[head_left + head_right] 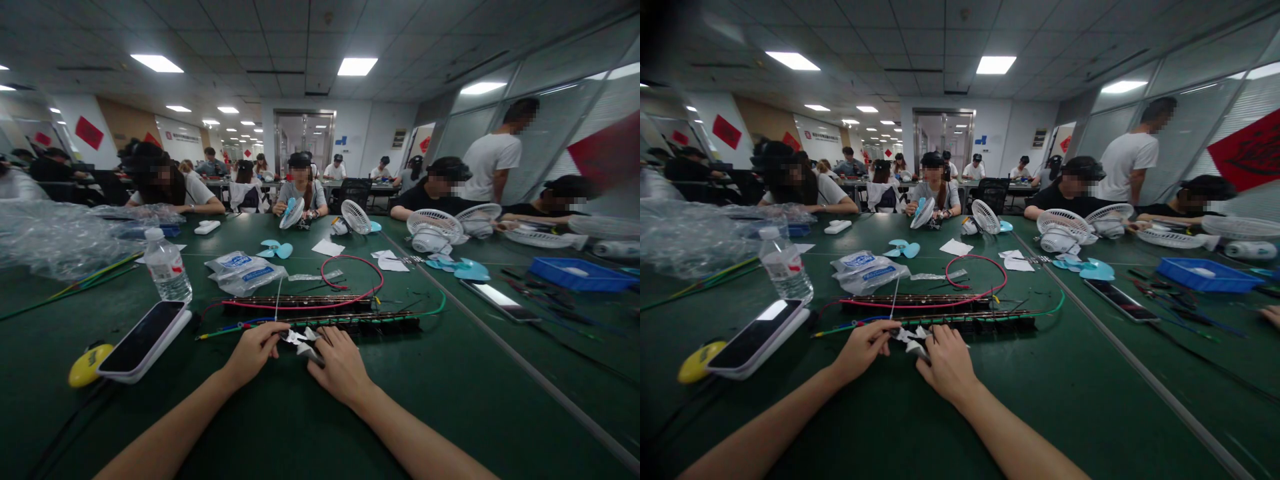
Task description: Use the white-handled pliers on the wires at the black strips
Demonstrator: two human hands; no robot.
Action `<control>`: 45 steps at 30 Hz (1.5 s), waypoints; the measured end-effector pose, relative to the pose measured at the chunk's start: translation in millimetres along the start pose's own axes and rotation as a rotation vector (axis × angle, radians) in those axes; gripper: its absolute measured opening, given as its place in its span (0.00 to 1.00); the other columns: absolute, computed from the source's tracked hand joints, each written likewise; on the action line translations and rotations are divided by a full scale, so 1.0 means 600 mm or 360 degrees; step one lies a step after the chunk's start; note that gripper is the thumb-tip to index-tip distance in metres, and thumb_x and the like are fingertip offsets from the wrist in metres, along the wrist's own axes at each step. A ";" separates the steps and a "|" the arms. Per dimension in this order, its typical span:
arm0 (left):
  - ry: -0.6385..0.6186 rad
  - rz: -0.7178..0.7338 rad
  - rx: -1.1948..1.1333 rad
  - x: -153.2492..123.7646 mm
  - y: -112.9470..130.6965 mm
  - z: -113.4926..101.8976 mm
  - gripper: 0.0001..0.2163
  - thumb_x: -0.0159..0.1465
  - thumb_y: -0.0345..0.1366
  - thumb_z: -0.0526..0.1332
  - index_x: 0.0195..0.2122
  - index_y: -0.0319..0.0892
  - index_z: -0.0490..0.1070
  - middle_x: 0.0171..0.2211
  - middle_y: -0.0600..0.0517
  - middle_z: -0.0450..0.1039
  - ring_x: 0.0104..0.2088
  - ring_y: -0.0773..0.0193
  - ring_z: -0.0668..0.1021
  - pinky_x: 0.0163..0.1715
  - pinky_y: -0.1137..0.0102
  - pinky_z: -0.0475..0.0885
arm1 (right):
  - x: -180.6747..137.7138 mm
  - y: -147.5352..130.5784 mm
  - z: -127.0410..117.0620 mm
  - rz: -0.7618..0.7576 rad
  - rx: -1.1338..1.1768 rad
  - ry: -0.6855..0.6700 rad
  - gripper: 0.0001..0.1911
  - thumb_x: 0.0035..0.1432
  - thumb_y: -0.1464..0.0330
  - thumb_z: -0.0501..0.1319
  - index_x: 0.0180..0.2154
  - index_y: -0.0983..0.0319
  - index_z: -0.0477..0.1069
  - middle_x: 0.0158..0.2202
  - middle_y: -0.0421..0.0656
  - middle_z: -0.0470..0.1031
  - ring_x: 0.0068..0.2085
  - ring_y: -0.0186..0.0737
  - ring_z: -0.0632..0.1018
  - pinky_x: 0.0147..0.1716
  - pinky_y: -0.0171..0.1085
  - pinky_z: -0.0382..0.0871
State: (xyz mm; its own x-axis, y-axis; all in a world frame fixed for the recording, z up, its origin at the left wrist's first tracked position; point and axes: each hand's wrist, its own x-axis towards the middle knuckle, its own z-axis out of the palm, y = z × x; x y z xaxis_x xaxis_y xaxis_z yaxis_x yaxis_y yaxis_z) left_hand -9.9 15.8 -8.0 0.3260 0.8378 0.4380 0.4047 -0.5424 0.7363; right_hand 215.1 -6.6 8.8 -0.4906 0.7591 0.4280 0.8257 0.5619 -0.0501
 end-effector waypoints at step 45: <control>-0.0039 0.0142 0.0081 -0.001 -0.008 -0.002 0.14 0.67 0.32 0.51 0.46 0.42 0.74 0.37 0.50 0.77 0.20 0.73 0.74 0.25 0.76 0.72 | -0.002 -0.001 0.007 0.0063 -0.0137 -0.0070 0.09 0.53 0.62 0.60 0.31 0.61 0.72 0.37 0.46 0.74 0.38 0.41 0.72 0.36 0.36 0.64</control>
State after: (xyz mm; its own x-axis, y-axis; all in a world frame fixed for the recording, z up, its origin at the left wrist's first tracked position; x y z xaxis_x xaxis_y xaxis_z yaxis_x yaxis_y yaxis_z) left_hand -13.3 18.0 -11.2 0.3833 0.7845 0.4875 0.4157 -0.6178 0.6675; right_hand 213.7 -6.4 4.5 -0.4673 0.7948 0.3873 0.8646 0.5024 0.0122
